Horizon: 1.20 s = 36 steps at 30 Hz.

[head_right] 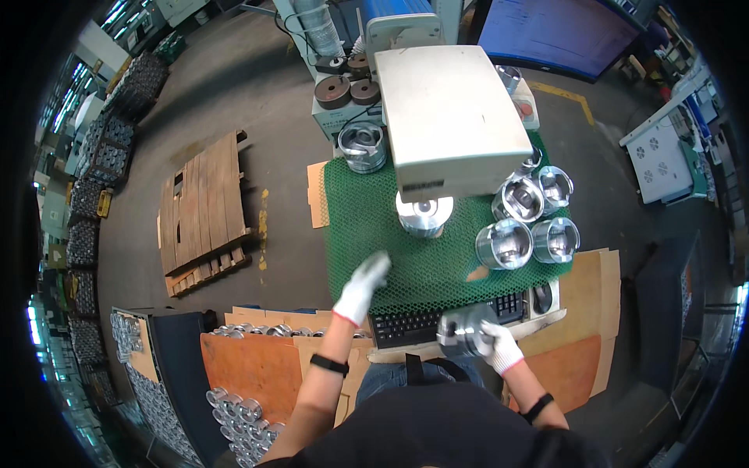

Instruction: Moving pistons between workstations and scanning them with a laser measurement device.

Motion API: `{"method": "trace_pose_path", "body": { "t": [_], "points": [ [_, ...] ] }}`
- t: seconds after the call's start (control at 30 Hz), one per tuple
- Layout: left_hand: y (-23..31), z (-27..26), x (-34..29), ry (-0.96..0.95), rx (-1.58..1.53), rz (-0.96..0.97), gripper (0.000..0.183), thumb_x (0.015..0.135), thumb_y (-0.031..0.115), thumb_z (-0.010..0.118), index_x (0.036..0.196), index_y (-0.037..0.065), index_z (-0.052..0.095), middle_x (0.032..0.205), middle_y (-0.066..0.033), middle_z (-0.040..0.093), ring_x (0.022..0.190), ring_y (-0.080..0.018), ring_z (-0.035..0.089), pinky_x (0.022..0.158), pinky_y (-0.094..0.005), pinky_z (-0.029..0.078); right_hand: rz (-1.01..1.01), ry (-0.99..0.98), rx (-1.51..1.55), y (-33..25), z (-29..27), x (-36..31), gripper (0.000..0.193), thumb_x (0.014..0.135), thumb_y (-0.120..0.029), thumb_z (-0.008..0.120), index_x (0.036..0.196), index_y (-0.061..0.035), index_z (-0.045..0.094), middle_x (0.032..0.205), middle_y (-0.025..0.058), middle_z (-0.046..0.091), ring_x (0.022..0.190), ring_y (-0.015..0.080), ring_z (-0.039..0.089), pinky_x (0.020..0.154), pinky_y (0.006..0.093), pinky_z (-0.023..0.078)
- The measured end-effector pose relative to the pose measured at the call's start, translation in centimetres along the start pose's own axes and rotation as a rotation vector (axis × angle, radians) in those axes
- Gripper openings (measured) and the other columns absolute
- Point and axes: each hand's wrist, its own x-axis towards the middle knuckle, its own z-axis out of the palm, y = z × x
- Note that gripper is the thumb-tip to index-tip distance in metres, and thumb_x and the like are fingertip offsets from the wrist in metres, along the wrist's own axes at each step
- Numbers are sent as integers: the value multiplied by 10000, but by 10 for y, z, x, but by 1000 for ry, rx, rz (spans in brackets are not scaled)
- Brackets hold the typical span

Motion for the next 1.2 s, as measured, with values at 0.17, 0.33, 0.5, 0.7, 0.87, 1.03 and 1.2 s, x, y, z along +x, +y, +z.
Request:
{"method": "trace_pose_path", "body": {
  "t": [0.17,0.33,0.5,0.7,0.87,1.03,1.2],
  "points": [
    [38,38,108,-19,-347,109,875,810,272,714,1473,-33,233,1486,-222,308,1351,-287,364,1119,-367,265,-83,281,-27,-19,-27,-22,170,815,-54,617,983,-62,597,765,21,612,692,168,606,684,311,528],
    [42,51,108,-97,-599,88,1065,694,102,778,1506,18,94,1360,-181,462,1233,-264,486,1053,-357,367,-138,125,-242,-27,-12,-8,215,807,-45,648,1018,-22,614,840,35,648,735,148,622,701,296,529],
    [45,12,10,-144,-449,201,1044,586,79,772,1477,28,230,1345,-140,476,1230,-253,475,1072,-347,345,-333,-67,-468,-46,64,18,531,748,-57,716,1248,-5,545,956,70,669,824,146,648,745,280,539],
    [-70,-55,-111,141,-529,131,1049,605,46,804,1461,3,199,1325,-176,499,1183,-282,537,1007,-403,459,-719,-135,-617,-76,174,75,690,698,-104,797,1314,7,506,1087,96,644,922,156,629,834,285,520],
    [-181,-86,-210,573,-577,-88,1031,582,-70,764,1461,50,238,1271,-167,524,1110,-277,573,951,-395,492,-693,-161,-577,-101,226,112,429,764,-31,743,1162,12,589,1003,63,665,839,134,643,798,274,510],
    [-210,-87,-272,784,-638,-165,977,586,-143,670,1452,102,288,1232,-136,561,1069,-260,584,919,-392,495,-653,-149,-632,-108,230,140,360,757,-21,752,1093,4,626,957,67,681,791,137,650,738,264,518],
    [-188,-68,-253,794,-758,-137,940,635,-78,705,1453,101,279,1213,-128,571,1077,-249,579,901,-404,501,-650,-217,-820,-125,235,136,354,773,-51,754,1102,9,638,981,67,691,838,144,657,759,280,524]
  ]
}}
